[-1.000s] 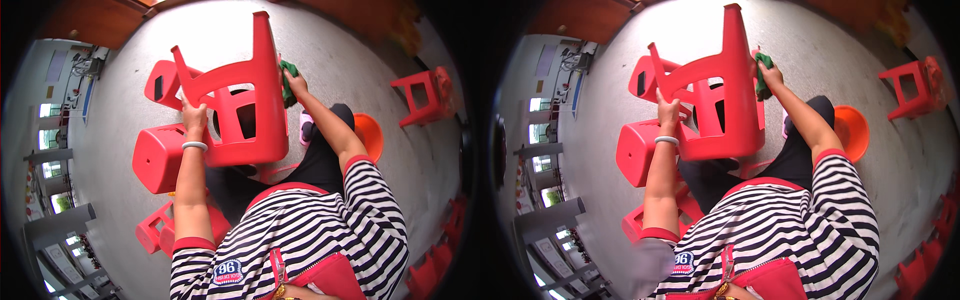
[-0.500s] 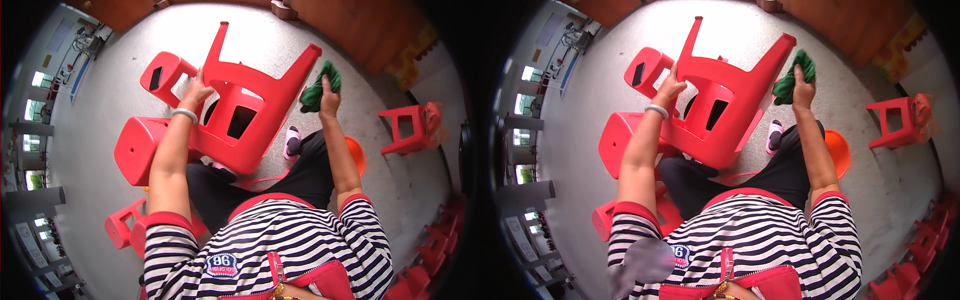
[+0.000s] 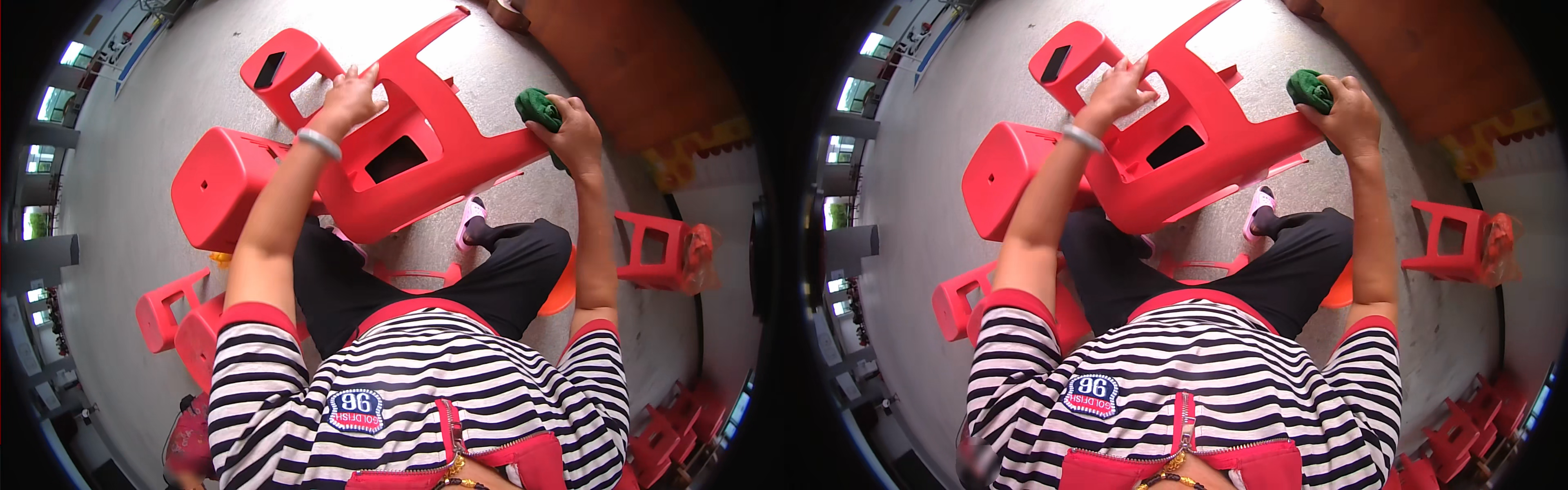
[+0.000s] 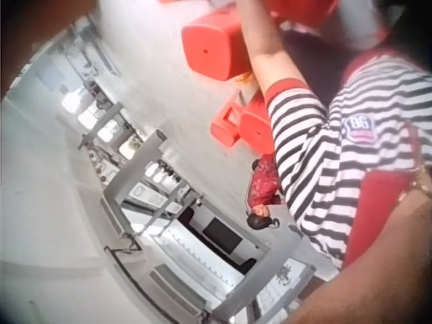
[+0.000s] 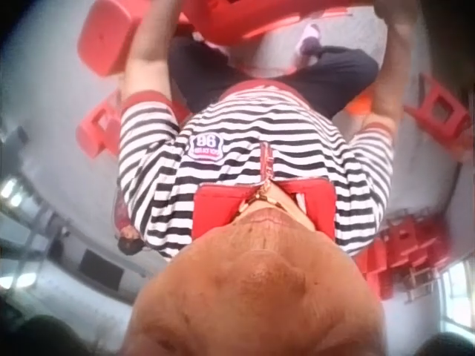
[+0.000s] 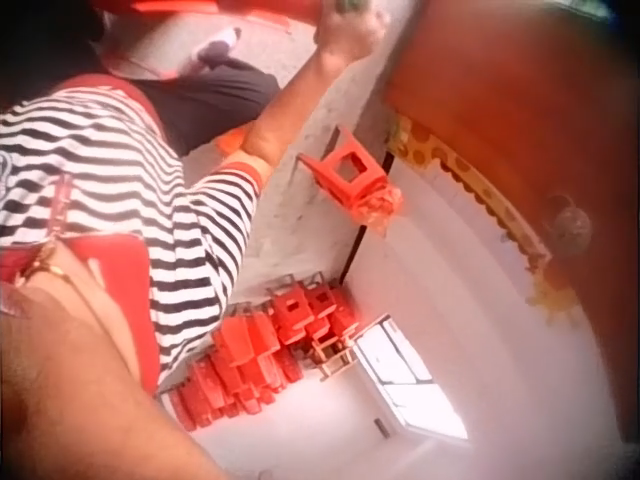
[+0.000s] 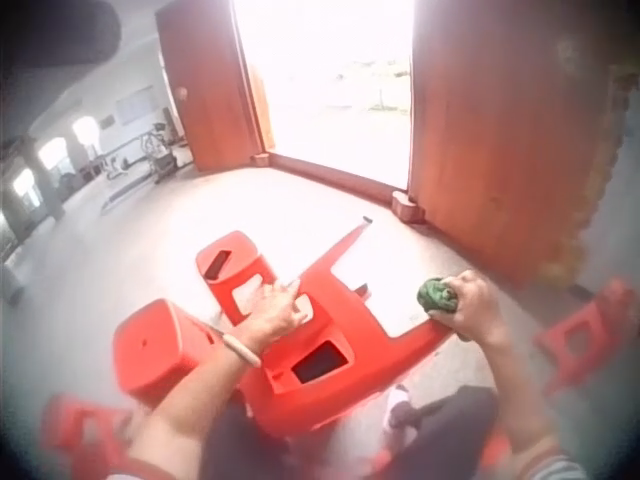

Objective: The recorder is cleaning red plastic stools using a green cloth and a bucket of water.

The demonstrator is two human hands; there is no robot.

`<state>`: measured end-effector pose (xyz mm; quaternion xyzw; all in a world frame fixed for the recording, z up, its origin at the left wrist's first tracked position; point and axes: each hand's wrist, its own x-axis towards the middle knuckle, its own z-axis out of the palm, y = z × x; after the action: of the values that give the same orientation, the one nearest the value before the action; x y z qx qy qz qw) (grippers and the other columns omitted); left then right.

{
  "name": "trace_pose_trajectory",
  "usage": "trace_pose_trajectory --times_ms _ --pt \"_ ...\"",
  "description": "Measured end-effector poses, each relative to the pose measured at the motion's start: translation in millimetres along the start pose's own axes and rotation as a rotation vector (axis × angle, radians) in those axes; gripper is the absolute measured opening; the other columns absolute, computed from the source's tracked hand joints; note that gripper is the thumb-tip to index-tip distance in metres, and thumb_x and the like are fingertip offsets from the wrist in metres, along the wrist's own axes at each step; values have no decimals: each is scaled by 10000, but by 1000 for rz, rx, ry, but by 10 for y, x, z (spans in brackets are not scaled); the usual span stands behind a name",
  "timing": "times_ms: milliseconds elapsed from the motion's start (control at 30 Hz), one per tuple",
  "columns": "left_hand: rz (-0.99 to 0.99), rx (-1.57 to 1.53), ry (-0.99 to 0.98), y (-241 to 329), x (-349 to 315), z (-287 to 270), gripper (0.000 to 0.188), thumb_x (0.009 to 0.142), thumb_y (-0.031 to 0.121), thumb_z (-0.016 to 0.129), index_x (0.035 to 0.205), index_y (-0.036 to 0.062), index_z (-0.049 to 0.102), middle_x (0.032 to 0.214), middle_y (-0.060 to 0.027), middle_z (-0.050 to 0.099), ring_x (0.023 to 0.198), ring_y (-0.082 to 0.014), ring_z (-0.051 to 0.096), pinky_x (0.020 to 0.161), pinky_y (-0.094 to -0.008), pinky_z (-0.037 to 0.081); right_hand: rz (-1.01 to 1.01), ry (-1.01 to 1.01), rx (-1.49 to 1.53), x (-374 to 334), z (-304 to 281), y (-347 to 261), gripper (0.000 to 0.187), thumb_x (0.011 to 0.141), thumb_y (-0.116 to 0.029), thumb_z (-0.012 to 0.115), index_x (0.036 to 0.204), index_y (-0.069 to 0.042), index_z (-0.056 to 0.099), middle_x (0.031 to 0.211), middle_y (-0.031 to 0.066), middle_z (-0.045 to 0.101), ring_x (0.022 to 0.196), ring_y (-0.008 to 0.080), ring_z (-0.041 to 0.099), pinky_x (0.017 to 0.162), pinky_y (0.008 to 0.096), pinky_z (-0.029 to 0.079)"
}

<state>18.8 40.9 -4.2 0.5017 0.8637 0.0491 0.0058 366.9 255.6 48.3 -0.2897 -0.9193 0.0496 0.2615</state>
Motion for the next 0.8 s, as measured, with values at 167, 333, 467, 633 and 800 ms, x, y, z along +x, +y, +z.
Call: trace_pose_trajectory --times_ms 167,333,467,633,800 --pt "165 -112 39 1161 -1424 -245 1081 695 584 818 1557 149 332 1441 -231 487 1355 -429 449 1085 -521 400 44 -198 -31 -72 -125 257 644 695 -487 848 1223 -163 671 1031 105 631 938 316 677 798 436 546" --pt "196 -59 32 1023 -1644 48 1167 570 500 894 1552 192 344 1263 -109 584 1097 -277 602 937 -412 487 -12 -262 5 -25 -160 91 691 693 -471 851 1268 -148 645 1074 140 623 980 347 672 861 448 535" --pt "290 15 -4 484 -1475 -22 1169 563 422 924 1550 223 329 1291 -102 577 1205 -292 560 1031 -443 421 -15 -353 -2 -97 -272 -177 727 693 -421 857 1319 -145 610 1116 174 627 1037 360 655 912 444 515" --pt "224 160 -16 96 -1327 -61 1148 575 351 927 1545 324 313 1333 -58 564 1273 -294 531 1099 -542 389 35 -668 111 -246 -374 -710 758 658 -315 863 1318 -60 592 1129 216 670 1063 356 662 932 411 512" --pt "58 271 -15 -88 -1141 -132 1111 652 305 903 1561 394 271 1578 -42 401 1464 -286 370 1153 -533 362 114 -708 369 -363 -316 -906 721 689 -282 861 1308 -32 589 1125 153 696 1031 257 683 909 359 523"
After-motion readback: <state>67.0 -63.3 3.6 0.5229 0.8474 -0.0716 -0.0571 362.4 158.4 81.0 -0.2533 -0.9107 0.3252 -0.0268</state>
